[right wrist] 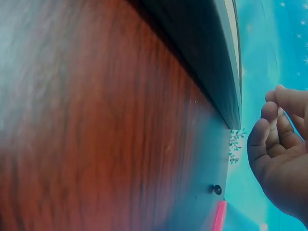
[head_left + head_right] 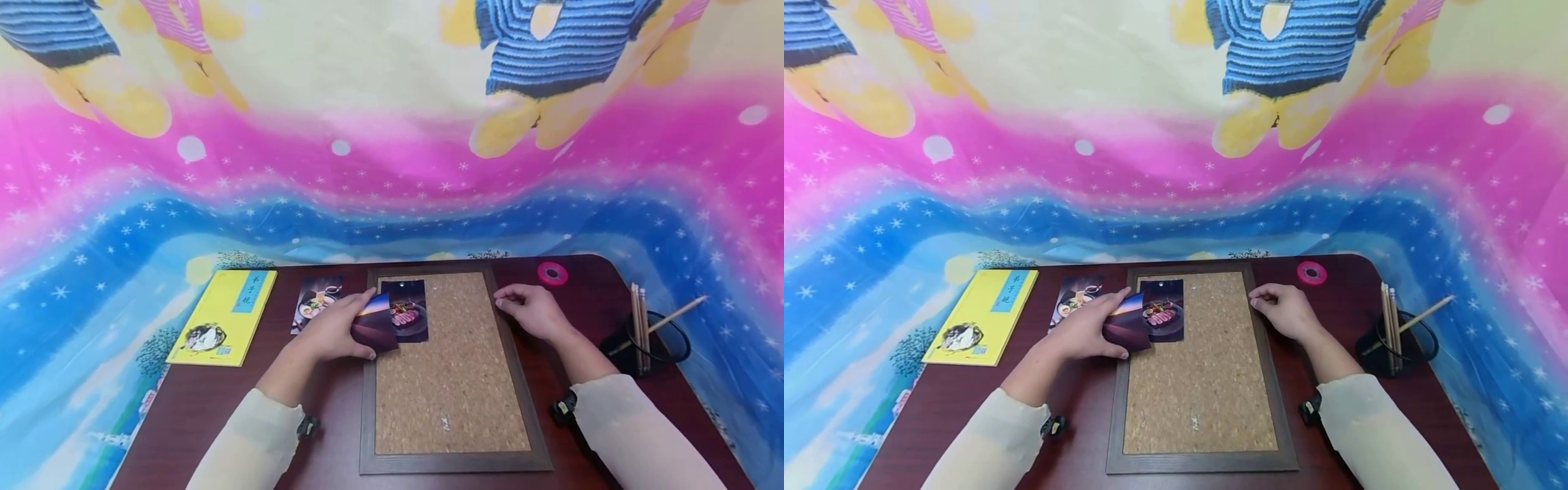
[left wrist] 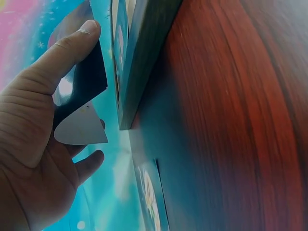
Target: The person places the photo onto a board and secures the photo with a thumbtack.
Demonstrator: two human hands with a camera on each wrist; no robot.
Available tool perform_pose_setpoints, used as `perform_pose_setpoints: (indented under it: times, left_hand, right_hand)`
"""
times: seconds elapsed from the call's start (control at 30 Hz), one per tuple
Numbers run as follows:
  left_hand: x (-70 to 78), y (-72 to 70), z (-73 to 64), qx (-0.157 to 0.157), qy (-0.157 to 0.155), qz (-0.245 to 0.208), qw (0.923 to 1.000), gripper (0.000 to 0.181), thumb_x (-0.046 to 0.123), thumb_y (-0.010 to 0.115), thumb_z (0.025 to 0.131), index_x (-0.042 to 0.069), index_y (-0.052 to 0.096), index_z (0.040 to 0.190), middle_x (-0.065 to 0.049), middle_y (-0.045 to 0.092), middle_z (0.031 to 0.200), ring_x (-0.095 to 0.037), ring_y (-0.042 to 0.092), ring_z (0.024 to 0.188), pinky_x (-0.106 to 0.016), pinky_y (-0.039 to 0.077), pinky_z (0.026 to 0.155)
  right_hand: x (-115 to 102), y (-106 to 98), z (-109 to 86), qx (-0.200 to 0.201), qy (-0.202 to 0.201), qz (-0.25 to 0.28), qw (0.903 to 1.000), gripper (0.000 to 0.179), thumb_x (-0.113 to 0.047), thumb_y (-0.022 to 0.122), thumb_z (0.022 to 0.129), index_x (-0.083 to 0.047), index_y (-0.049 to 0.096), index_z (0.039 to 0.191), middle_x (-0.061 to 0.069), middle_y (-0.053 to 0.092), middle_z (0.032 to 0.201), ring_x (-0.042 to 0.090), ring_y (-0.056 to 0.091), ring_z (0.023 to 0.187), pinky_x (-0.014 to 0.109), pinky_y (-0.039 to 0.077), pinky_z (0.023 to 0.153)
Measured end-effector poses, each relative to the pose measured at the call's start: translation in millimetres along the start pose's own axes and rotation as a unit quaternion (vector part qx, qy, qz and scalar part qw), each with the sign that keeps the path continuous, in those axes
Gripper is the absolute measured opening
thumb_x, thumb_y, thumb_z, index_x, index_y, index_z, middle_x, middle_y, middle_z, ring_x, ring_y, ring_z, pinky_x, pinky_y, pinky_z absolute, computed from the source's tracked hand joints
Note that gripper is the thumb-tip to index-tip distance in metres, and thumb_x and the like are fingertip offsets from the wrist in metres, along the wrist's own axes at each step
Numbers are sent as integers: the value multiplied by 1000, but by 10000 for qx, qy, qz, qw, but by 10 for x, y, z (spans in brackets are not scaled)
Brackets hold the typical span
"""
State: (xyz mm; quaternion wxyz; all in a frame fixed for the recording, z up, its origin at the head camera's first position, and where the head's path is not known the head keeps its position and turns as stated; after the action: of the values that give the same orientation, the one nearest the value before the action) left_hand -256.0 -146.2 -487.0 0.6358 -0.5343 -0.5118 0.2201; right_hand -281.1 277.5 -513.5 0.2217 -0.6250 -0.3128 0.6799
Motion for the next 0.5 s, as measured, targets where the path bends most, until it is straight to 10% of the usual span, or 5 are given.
perform_pose_setpoints:
  times: [0.5]
  left_hand:
    - [248, 135, 356, -49, 346, -65, 9994, 127, 58, 94, 65, 29, 24, 167, -8, 41, 162, -31, 45, 144, -54, 45, 111]
  right_hand:
    - [-65, 49, 83, -38, -24, 136, 9999, 21, -24, 70, 101, -11, 77, 116, 5, 75, 102, 22, 63, 85, 36, 52, 72]
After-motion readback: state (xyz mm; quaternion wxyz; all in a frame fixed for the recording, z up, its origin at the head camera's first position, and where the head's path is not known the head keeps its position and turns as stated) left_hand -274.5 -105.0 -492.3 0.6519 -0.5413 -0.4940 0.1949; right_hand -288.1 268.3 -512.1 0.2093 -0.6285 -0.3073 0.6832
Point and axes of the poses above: each hand's wrist, its own z-axis towards the middle knuckle, its own y-axis out of the palm, x = y × z, the point moved 3 cm from there along z, towards the middle knuckle
